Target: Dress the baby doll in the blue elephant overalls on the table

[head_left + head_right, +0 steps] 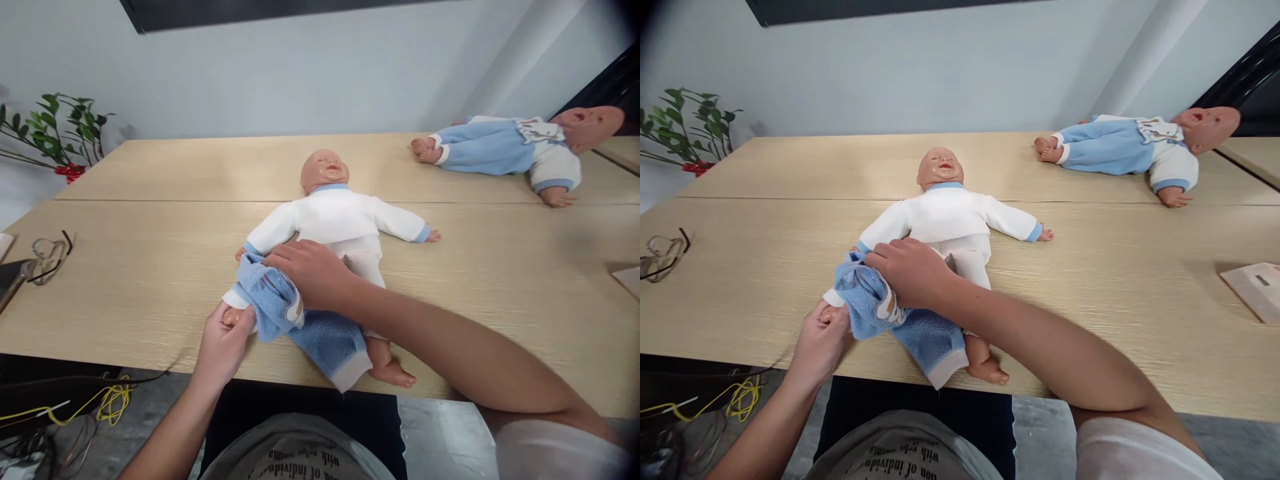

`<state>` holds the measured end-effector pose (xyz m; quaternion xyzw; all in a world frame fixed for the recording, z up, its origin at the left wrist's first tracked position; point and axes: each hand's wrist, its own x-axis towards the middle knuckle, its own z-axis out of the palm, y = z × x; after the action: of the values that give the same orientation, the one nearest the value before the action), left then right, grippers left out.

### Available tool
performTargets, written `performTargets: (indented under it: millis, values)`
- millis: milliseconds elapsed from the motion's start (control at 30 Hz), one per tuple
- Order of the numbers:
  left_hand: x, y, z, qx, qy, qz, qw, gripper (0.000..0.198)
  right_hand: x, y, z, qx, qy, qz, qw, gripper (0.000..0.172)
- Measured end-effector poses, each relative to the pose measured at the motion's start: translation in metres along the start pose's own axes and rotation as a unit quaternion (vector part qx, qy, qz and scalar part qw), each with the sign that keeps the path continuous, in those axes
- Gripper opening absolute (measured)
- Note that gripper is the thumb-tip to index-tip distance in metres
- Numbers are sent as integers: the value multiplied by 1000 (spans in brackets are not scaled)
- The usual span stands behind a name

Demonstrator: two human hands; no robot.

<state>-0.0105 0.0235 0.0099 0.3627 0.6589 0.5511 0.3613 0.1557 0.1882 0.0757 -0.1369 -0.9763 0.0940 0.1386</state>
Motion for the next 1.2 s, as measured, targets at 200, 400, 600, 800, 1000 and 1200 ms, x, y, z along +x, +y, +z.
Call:
performTargets:
  millis: [200,400,600,800,1000,1200]
  values:
    - [9,11,-9,156,-28,-2,987,52,-13,11,-23,95,-76,-79,989,55]
    - [18,13,-14,132,-13,-39,990,67,-20,4,-53,140,-98,-11,985,47]
    - [11,6,-20,94,-16,-45,994,60,-11,-7,-45,209,-102,-87,969,6]
    - [2,2,-34,146,-112,-38,982,42,-11,29,-59,474,-135,12,870,28]
    - [-7,10,-37,196,-165,-43,966,36,-19,67,-66,460,-82,47,883,36]
    - [-19,23,-37,284,-181,-24,941,38,-26,94,-66,383,39,120,915,47]
